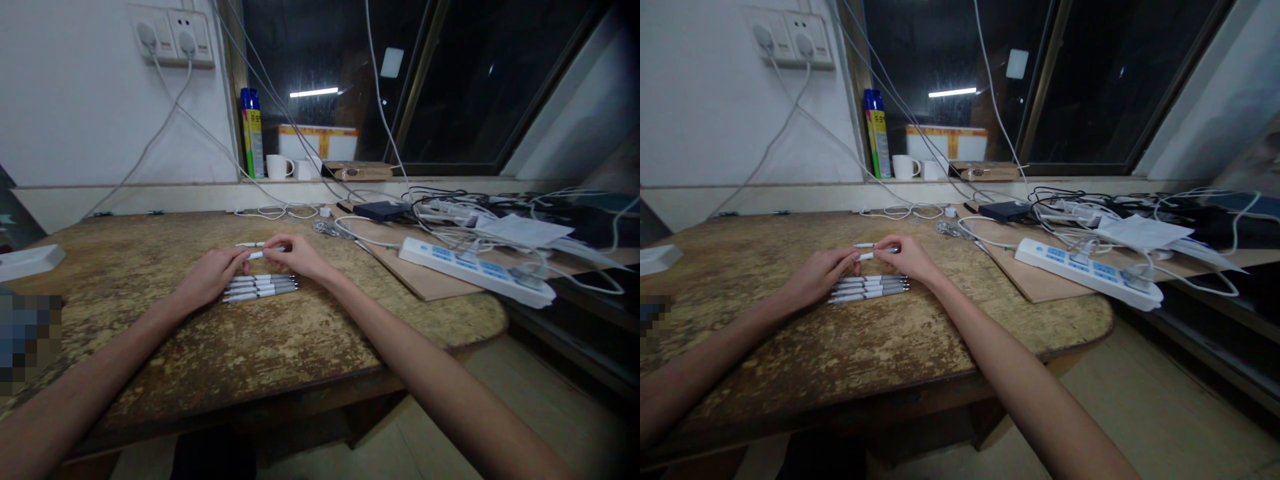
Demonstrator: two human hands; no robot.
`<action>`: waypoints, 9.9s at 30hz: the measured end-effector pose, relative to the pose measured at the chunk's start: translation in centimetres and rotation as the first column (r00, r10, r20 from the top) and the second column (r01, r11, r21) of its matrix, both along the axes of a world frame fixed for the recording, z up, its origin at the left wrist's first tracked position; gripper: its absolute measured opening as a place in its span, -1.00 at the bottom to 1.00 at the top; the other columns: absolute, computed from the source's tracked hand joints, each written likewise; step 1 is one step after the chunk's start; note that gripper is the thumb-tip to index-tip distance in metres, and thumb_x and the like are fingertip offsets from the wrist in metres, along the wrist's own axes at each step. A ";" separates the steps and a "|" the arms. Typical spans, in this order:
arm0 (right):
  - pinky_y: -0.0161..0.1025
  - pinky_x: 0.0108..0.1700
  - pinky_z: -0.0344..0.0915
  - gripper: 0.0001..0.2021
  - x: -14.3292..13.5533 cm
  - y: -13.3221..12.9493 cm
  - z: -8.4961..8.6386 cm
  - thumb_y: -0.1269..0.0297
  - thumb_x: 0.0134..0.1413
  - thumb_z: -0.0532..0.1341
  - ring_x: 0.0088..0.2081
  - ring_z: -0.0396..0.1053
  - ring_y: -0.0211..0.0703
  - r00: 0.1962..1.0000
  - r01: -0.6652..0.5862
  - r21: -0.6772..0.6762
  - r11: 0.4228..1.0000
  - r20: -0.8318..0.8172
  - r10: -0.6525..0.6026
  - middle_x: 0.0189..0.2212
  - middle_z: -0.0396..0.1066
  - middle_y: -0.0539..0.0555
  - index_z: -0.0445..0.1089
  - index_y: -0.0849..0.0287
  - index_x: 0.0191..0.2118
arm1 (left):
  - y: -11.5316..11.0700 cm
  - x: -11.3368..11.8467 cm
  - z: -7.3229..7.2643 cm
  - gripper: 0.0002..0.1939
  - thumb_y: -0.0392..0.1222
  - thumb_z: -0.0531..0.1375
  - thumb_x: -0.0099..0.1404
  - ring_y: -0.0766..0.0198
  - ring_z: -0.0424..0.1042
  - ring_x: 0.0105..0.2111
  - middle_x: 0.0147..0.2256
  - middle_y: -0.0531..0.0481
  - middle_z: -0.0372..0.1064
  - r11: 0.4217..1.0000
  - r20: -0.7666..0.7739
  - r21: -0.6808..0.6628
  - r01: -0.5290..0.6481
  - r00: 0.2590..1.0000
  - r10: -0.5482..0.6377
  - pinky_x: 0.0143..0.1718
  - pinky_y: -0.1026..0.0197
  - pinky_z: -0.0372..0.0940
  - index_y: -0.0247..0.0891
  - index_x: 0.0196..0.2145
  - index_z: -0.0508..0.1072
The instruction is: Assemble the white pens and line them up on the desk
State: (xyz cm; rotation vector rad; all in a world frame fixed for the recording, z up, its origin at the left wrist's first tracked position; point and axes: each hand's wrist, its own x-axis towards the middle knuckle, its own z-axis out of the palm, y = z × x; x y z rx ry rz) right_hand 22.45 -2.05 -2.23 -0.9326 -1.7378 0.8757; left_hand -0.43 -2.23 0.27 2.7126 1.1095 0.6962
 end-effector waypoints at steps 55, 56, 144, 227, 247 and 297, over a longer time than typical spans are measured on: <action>-0.22 -0.13 0.30 -0.84 1.6 0.9 0.2 0.35 0.00 0.24 -0.28 0.38 -0.17 0.921 0.298 -0.137 0.945 -0.218 -0.322 -0.35 0.51 0.03 0.56 0.18 -0.30 | 1.3 -1.0 -0.4 -0.62 -0.17 -0.06 0.51 0.01 0.37 0.07 0.04 -0.15 0.39 0.994 0.116 0.105 -0.006 0.993 -0.006 0.17 -0.02 0.21 -0.21 0.12 0.43; -0.21 -0.13 0.30 -0.85 1.5 0.9 0.1 0.33 0.03 0.24 -0.28 0.39 -0.16 0.925 0.311 -0.131 0.941 -0.184 -0.331 -0.36 0.51 0.04 0.57 0.18 -0.31 | 1.3 -1.0 -0.4 -0.62 -0.17 -0.06 0.51 0.02 0.37 0.07 0.04 -0.15 0.40 0.994 0.115 0.107 0.000 0.993 -0.012 0.17 -0.01 0.21 -0.22 0.12 0.43; -0.32 -0.29 0.29 -0.75 2.1 1.0 0.6 0.29 0.15 0.18 -0.45 0.33 -0.28 0.890 0.259 -0.261 0.930 -0.310 -0.334 -0.42 0.55 0.08 0.51 0.24 -0.49 | 1.2 -1.5 -0.2 -0.53 0.16 0.09 0.39 -0.06 0.47 0.02 0.04 -0.16 0.54 0.984 0.139 -0.055 -0.168 0.975 0.175 0.15 -0.08 0.27 -0.21 0.01 0.53; -0.31 -0.26 0.31 -0.75 2.2 1.9 -0.1 0.25 0.17 0.19 -0.38 0.40 -0.22 0.919 0.290 -0.171 0.942 -0.226 -0.324 -0.38 0.57 0.09 0.56 0.24 -0.40 | 2.7 -2.2 -1.0 -0.53 0.09 0.03 0.44 0.00 0.46 -0.02 -0.04 -0.08 0.55 0.980 0.300 -0.120 -0.156 0.936 0.186 0.11 0.06 0.26 -0.23 0.05 0.53; -0.29 -0.14 0.27 -0.83 1.3 1.2 0.0 0.27 0.16 0.28 -0.31 0.40 -0.23 0.970 0.232 0.001 0.973 -0.073 -0.232 -0.33 0.58 0.06 0.61 0.23 -0.28 | 0.4 -0.6 0.2 -0.50 0.17 0.21 0.33 -0.01 0.53 -0.07 0.00 -0.09 0.57 0.969 0.331 -0.245 -0.036 0.936 0.119 0.05 0.03 0.36 -0.21 0.04 0.58; -0.35 -0.22 0.33 -0.83 0.9 0.4 0.9 0.51 0.13 0.18 -0.37 0.41 -0.30 0.933 0.208 -0.171 0.963 -0.261 -0.248 -0.39 0.50 0.01 0.54 0.22 -0.29 | 0.8 -0.8 -0.1 -0.54 0.15 0.19 0.34 -0.03 0.53 -0.05 0.00 -0.09 0.58 0.976 0.341 -0.200 -0.090 0.927 0.155 0.08 0.00 0.32 -0.17 0.02 0.61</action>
